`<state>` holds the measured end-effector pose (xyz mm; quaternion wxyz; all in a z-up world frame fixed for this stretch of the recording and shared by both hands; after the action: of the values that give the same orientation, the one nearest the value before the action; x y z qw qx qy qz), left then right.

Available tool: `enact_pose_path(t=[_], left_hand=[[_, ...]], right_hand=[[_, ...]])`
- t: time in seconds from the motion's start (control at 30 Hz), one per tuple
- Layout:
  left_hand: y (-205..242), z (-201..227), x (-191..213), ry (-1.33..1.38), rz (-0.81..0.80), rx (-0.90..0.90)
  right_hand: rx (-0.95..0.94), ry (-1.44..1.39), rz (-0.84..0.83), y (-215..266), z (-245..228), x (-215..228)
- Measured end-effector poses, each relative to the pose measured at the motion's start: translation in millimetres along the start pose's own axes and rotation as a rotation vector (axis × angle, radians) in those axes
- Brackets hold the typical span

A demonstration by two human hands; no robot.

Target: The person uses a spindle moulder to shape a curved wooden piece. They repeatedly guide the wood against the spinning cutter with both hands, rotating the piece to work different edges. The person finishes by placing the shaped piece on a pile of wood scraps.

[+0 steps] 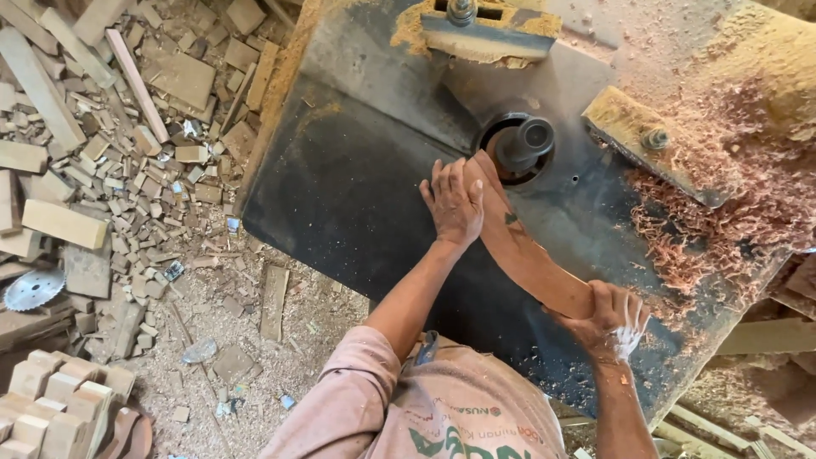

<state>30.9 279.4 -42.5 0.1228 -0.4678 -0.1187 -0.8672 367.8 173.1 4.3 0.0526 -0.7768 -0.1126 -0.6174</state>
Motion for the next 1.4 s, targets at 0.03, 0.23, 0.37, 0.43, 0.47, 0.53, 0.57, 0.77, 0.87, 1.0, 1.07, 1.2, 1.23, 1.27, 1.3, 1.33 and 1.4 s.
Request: enact_pose_path(t=[0.03, 0.23, 0.37, 0.43, 0.47, 0.53, 0.57, 0.77, 0.87, 1.0, 1.07, 1.2, 1.23, 1.27, 1.3, 1.33, 1.4], left_hand=[[-1.9, 1.3, 0.2, 0.0, -0.003, 0.0], [-8.2, 4.1, 0.3, -0.005, 0.018, -0.005], [-10.3, 3.9, -3.0, -0.007, 0.024, -0.003], [-10.9, 3.7, -3.6, -0.005, 0.031, 0.002], [-11.0, 4.6, -2.5, -0.018, 0.063, -0.008], [-11.4, 5.5, -1.6, -0.032, 0.092, -0.018], [-11.9, 5.4, -1.8, -0.038, 0.091, -0.019], [-13.8, 4.8, -2.7, -0.029, 0.069, -0.018], [-15.9, 4.4, -2.7, -0.035, 0.065, -0.016], [-19.3, 2.0, -4.0, -0.033, 0.053, -0.016], [-20.8, 1.1, -5.1, -0.041, 0.055, -0.012], [-22.4, 0.2, -5.1, -0.038, 0.053, -0.007], [-22.2, 0.5, -4.8, -0.038, 0.051, -0.007], [-23.2, 0.8, -4.0, -0.032, 0.063, -0.008], [-24.2, 1.1, -3.2, -0.025, 0.074, -0.009], [-24.6, 1.3, -2.9, -0.026, 0.074, -0.009], [-25.6, 1.8, -2.5, -0.007, 0.076, -0.013]], right_hand=[[-0.002, 0.0, -0.002, -2.4, -2.7, 3.6], [-0.031, 0.007, -0.016, -7.8, -7.3, 7.1], [-0.054, 0.005, -0.024, -6.8, -4.4, 3.6], [-0.06, 0.01, -0.024, -6.6, -3.8, 3.1], [-0.059, 0.017, -0.03, -7.4, -4.5, 3.7], [-0.06, 0.023, -0.037, -8.1, -4.0, 2.9], [-0.061, 0.028, -0.032, -8.1, -3.0, 1.8], [-0.041, 0.041, -0.01, -11.2, -4.4, 1.7], [-0.034, 0.028, -0.007, -15.5, -6.3, 4.5], [-0.019, 0.028, 0.012, -19.4, -7.3, 4.8], [-0.014, 0.035, 0.022, -20.1, -5.6, 2.6], [0.003, 0.045, 0.047, -20.3, -5.2, 1.6], [0.001, 0.046, 0.046, -19.6, -6.2, 2.3], [-0.005, 0.043, 0.038, -21.0, -6.1, 2.0], [-0.01, 0.041, 0.03, -22.3, -6.0, 1.6], [-0.01, 0.041, 0.03, -24.0, -7.1, 2.6], [0.031, 0.015, 0.053, -26.9, -11.2, 6.1]])
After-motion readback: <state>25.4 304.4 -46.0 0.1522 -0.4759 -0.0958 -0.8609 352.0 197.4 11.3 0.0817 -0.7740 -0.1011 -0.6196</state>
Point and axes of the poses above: each hand's wrist, its own y-axis away from the middle knuckle, its own x-axis out of the back of the hand, z = x × y, the point moved 7 cm from there along -y, towards the middle knuckle, and after that the axes turned 15 degrees about -z, right-handed, at the moved point
